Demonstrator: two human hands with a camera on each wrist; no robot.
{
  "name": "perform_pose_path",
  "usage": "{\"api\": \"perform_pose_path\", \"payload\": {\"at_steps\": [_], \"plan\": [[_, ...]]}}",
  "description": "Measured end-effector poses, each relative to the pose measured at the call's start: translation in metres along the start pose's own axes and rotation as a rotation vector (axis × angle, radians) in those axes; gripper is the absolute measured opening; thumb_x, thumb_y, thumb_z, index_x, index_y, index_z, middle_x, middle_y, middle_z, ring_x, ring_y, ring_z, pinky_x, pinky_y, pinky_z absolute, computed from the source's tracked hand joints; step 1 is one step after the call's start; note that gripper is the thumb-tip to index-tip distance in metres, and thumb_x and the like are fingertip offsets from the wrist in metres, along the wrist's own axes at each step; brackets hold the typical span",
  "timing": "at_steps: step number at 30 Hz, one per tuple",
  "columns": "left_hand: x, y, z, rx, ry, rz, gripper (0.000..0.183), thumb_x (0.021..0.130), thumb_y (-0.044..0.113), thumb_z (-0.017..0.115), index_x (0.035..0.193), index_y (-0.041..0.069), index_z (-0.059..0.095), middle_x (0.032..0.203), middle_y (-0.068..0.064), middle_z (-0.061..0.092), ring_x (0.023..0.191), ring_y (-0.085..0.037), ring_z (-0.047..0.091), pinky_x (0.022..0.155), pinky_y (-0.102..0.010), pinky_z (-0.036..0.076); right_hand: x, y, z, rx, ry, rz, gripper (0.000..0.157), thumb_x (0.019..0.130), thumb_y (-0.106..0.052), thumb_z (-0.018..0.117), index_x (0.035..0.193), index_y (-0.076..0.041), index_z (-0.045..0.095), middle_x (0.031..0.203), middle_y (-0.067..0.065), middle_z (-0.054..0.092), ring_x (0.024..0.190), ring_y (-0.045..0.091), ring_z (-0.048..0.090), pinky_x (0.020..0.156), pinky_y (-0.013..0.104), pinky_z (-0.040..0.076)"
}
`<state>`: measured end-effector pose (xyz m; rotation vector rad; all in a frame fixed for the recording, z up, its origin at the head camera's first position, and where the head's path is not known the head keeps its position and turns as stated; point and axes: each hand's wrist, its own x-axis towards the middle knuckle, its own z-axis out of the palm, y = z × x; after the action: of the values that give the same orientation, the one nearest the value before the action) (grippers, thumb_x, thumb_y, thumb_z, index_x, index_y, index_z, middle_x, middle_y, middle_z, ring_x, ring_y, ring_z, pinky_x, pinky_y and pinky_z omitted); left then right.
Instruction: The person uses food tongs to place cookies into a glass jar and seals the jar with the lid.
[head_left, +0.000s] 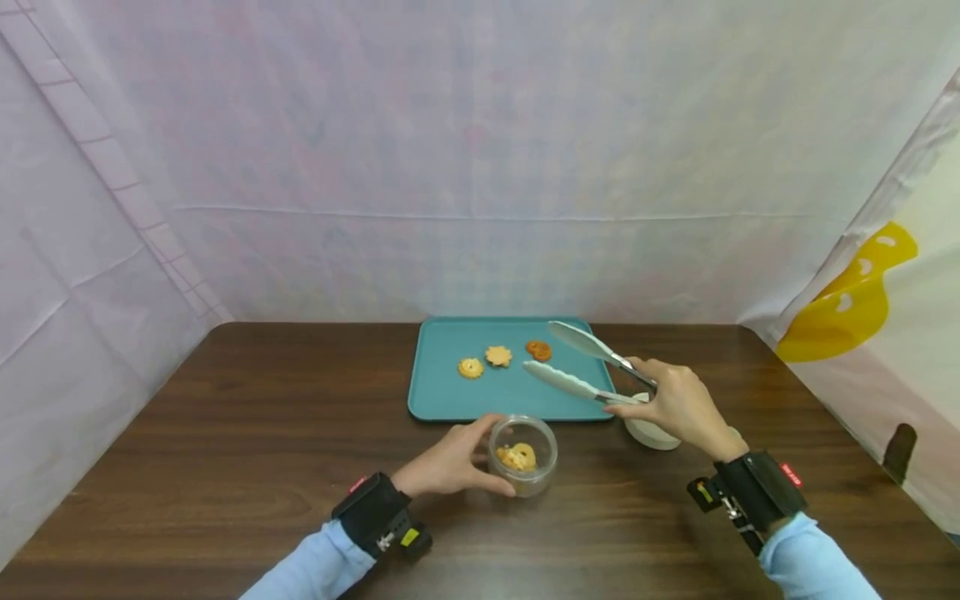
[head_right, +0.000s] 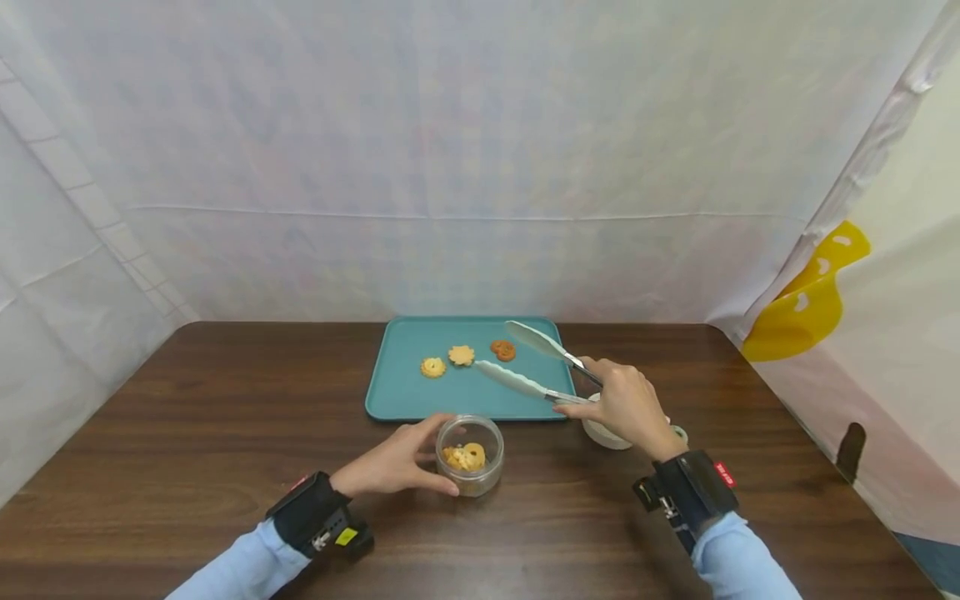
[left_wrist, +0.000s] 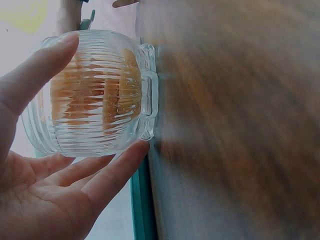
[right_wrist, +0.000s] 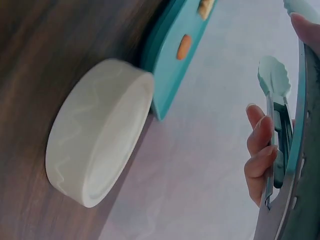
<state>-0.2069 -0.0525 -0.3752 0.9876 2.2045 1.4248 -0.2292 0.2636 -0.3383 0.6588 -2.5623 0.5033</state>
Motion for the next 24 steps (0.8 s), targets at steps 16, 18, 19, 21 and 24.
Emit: {"api": "perform_pose_path", "payload": {"at_steps": [16, 18, 19, 21, 24], "plan": [[-0.001, 0.002, -0.001, -0.017, 0.001, -0.03, 0.074, 0.071, 0.014, 0.075, 0.131, 0.005, 0.033, 0.128, -0.015, 0.044, 0.116, -0.03, 0.046, 0.089, -0.028, 0.048, 0.022, 0.018, 0.019, -0.04, -0.148, 0.135, 0.079, 0.062, -0.052, 0.074, 0.112, 0.008, 0.057, 0.081, 0.016, 0.064, 0.054, 0.013, 0.045, 0.041, 0.022, 0.034], [-0.001, 0.003, -0.001, -0.022, 0.002, -0.028, 0.074, 0.071, 0.013, 0.075, 0.131, 0.005, 0.033, 0.128, -0.015, 0.044, 0.116, -0.03, 0.046, 0.089, -0.028, 0.048, 0.025, 0.02, 0.021, -0.045, -0.162, 0.151, 0.08, 0.062, -0.053, 0.073, 0.112, 0.007, 0.057, 0.083, 0.017, 0.064, 0.055, 0.014, 0.047, 0.04, 0.023, 0.037], [-0.001, 0.004, -0.001, -0.023, 0.002, -0.029, 0.074, 0.071, 0.013, 0.075, 0.132, 0.005, 0.033, 0.128, -0.015, 0.044, 0.116, -0.03, 0.046, 0.089, -0.028, 0.048, 0.026, 0.021, 0.021, -0.048, -0.167, 0.159, 0.08, 0.062, -0.054, 0.073, 0.112, 0.007, 0.058, 0.082, 0.017, 0.064, 0.055, 0.015, 0.047, 0.04, 0.023, 0.037], [-0.001, 0.004, 0.0, -0.022, 0.002, -0.029, 0.074, 0.071, 0.013, 0.075, 0.132, 0.005, 0.033, 0.128, -0.015, 0.044, 0.115, -0.03, 0.047, 0.089, -0.028, 0.049, 0.028, 0.022, 0.023, -0.052, -0.177, 0.177, 0.08, 0.061, -0.054, 0.073, 0.112, 0.006, 0.058, 0.079, 0.014, 0.064, 0.054, 0.015, 0.047, 0.039, 0.023, 0.037], [-0.001, 0.003, 0.0, -0.011, 0.004, -0.027, 0.075, 0.07, 0.013, 0.076, 0.131, 0.005, 0.034, 0.128, -0.014, 0.044, 0.115, -0.03, 0.047, 0.089, -0.028, 0.049, 0.03, 0.024, 0.026, -0.055, -0.186, 0.199, 0.079, 0.06, -0.054, 0.074, 0.112, 0.005, 0.059, 0.071, 0.009, 0.061, 0.052, 0.014, 0.046, 0.037, 0.023, 0.035]]}}
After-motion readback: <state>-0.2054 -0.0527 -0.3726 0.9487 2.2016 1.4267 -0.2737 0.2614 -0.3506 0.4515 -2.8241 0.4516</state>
